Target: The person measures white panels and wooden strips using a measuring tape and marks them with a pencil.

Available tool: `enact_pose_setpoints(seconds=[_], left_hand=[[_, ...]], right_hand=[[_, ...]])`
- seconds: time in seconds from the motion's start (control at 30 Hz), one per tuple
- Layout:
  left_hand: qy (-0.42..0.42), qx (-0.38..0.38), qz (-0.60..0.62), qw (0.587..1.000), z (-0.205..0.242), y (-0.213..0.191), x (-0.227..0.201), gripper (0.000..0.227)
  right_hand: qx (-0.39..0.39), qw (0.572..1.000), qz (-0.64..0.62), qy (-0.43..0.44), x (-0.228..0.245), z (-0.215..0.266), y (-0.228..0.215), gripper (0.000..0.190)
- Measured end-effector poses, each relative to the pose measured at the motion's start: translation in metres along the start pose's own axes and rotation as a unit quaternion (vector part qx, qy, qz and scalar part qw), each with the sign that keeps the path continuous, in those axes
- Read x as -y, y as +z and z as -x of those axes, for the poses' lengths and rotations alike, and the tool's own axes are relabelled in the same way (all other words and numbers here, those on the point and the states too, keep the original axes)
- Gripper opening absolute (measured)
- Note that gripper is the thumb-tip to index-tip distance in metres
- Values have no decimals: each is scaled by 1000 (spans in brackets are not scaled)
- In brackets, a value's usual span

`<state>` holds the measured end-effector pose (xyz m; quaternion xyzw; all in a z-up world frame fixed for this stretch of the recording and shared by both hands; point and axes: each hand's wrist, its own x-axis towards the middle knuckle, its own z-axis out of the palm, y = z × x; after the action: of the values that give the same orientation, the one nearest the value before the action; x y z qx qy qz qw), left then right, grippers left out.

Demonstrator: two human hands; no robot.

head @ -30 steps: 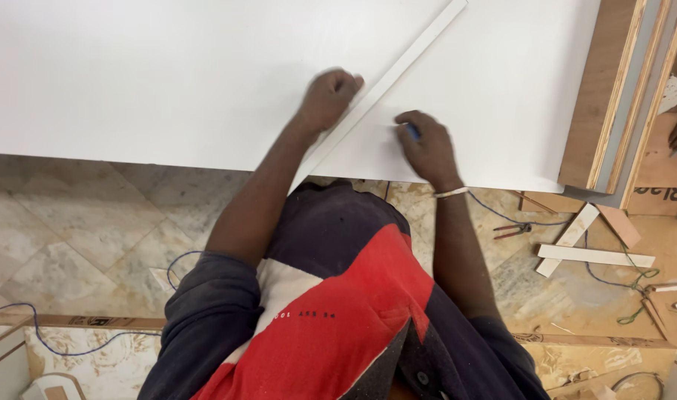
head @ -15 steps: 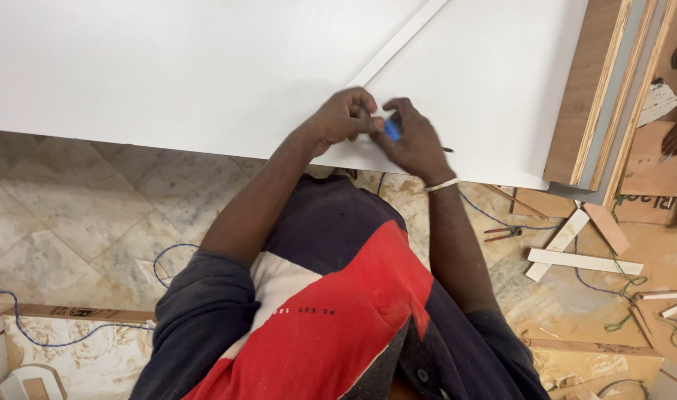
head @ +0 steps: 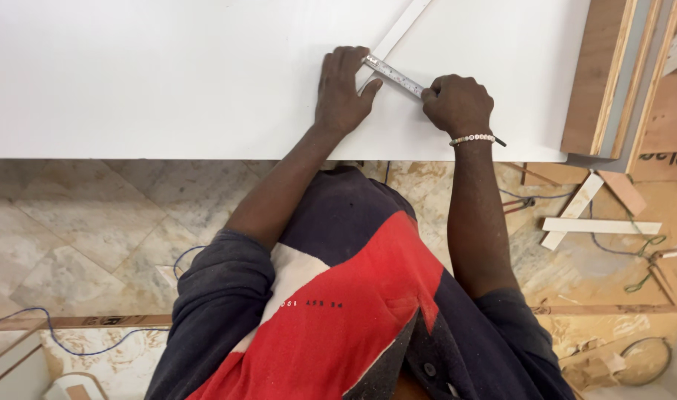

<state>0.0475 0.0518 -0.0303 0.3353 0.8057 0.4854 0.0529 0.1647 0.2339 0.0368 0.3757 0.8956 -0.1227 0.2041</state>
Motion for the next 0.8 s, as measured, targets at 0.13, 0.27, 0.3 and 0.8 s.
enact_pose_setpoints(seconds=[0.13, 0.27, 0.3, 0.8], left_hand=[[-2, 20, -24, 1000, -1, -2, -3, 38], [13, 12, -29, 999, 1, -1, -2, 36], [15, 13, -36, 999, 2, 0, -1, 36], [18, 21, -31, 999, 0, 3, 4, 44]], right_hand=[[-1, 1000, 7, 6, 8, 3, 3, 28], [8, 1000, -6, 16, 6, 3, 3, 29], [14, 1000, -4, 14, 5, 3, 4, 30], [77, 993, -88, 11, 0, 3, 2, 30]])
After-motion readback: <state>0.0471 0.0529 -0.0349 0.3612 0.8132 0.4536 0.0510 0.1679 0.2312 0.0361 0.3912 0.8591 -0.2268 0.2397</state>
